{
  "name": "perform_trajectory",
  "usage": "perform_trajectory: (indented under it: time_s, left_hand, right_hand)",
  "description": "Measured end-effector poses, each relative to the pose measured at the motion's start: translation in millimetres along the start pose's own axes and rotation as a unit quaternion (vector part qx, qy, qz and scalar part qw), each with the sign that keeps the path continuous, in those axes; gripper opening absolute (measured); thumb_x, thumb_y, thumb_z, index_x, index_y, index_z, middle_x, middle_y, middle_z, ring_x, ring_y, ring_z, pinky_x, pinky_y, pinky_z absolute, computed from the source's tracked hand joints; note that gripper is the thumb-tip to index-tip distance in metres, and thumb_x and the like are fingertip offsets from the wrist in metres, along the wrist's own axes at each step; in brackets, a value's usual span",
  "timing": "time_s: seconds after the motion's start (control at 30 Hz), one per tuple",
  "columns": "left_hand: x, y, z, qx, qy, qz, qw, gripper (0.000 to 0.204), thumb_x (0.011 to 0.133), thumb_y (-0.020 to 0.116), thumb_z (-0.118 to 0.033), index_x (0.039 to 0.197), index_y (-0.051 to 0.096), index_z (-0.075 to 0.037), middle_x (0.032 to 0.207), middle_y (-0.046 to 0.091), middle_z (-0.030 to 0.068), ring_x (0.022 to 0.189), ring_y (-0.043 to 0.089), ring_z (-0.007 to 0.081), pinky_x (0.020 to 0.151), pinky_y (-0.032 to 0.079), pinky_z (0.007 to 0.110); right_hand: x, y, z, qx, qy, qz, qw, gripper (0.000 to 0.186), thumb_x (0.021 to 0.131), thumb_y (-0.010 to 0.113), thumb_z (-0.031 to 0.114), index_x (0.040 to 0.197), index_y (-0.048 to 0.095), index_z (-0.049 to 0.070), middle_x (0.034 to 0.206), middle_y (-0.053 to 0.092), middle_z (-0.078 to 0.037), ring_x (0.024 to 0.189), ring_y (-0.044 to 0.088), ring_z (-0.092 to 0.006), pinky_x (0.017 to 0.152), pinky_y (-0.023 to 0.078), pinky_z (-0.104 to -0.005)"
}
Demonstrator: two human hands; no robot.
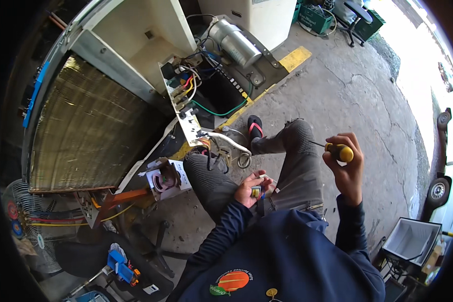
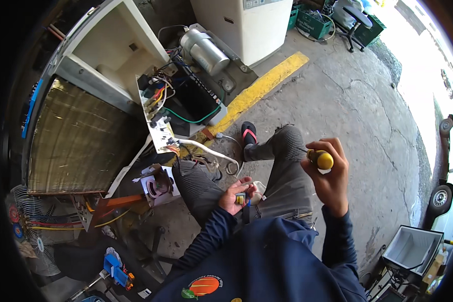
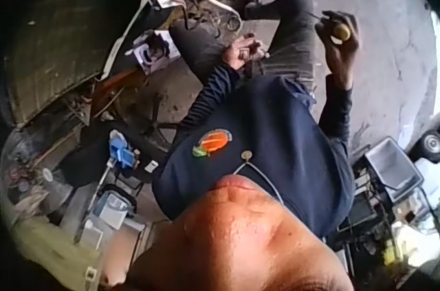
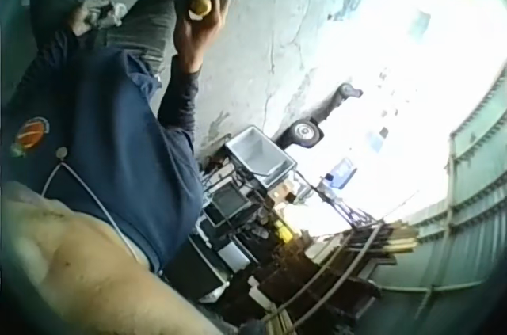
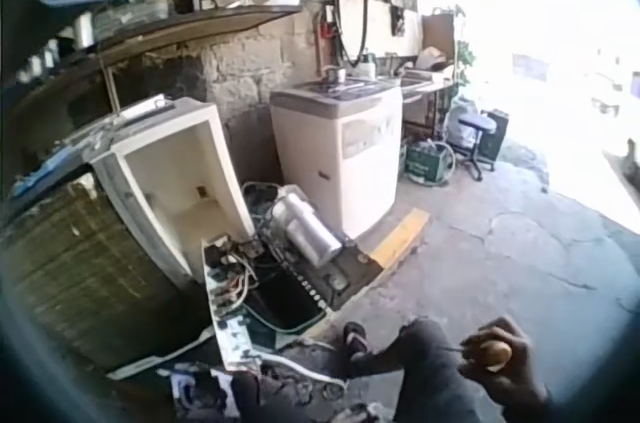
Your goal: The person is testing and repairing electrical components of an air conditioning unit using a multimeter and screwdriver.
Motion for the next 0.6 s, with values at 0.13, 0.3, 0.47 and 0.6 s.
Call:
perform_trajectory:
  time_s: [0.13,0.3,0.47,0.6]
  left_hand:
    - [3,-9,4,0.027,0.040,-0.022,0.999,0.028,0.096,0.059,0.001,0.124,0.058,-0.001,0.108,0.072,0.0162,0.088,0.072,0.0211,0.074,0.055,0.026]
    - [-3,3,-3,0.136,0.113,-0.125,0.976,0.024,0.097,0.056,-0.001,0.120,0.061,0.001,0.109,0.071,0.0166,0.090,0.070,0.0205,0.075,0.055,0.027]
    - [-6,3,-1,0.164,0.154,-0.168,0.960,0.024,0.096,0.053,-0.002,0.116,0.065,0.002,0.110,0.071,0.0165,0.093,0.070,0.0204,0.076,0.055,0.027]
    - [-2,13,4,0.129,0.156,-0.148,0.968,0.026,0.095,0.051,-0.001,0.118,0.064,0.002,0.108,0.072,0.0160,0.093,0.070,0.0201,0.073,0.053,0.025]
  right_hand:
    - [-6,3,-18,0.104,0.047,-0.043,0.993,0.035,0.080,0.080,0.001,0.111,0.065,0.003,0.102,0.065,-0.008,0.088,0.063,-0.0189,0.080,0.050,-0.0301]
    - [5,15,-43,0.205,0.055,-0.021,0.977,0.048,0.082,0.079,-0.002,0.124,0.058,0.005,0.099,0.067,-0.009,0.083,0.065,-0.0184,0.077,0.052,-0.0282]
    - [12,24,-63,0.248,0.066,0.010,0.966,0.058,0.084,0.079,-0.002,0.134,0.050,0.006,0.099,0.068,-0.011,0.082,0.066,-0.0182,0.076,0.053,-0.0279]
    - [7,25,-78,0.251,0.072,0.022,0.965,0.062,0.085,0.079,0.000,0.137,0.047,0.006,0.099,0.068,-0.012,0.082,0.066,-0.0183,0.075,0.053,-0.0280]
Point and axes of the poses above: each hand's wrist, its own x-axis towards the middle knuckle, its own y-axis out of the palm, z = x × y, the point moved 4 cm from there along x, towards the middle knuckle
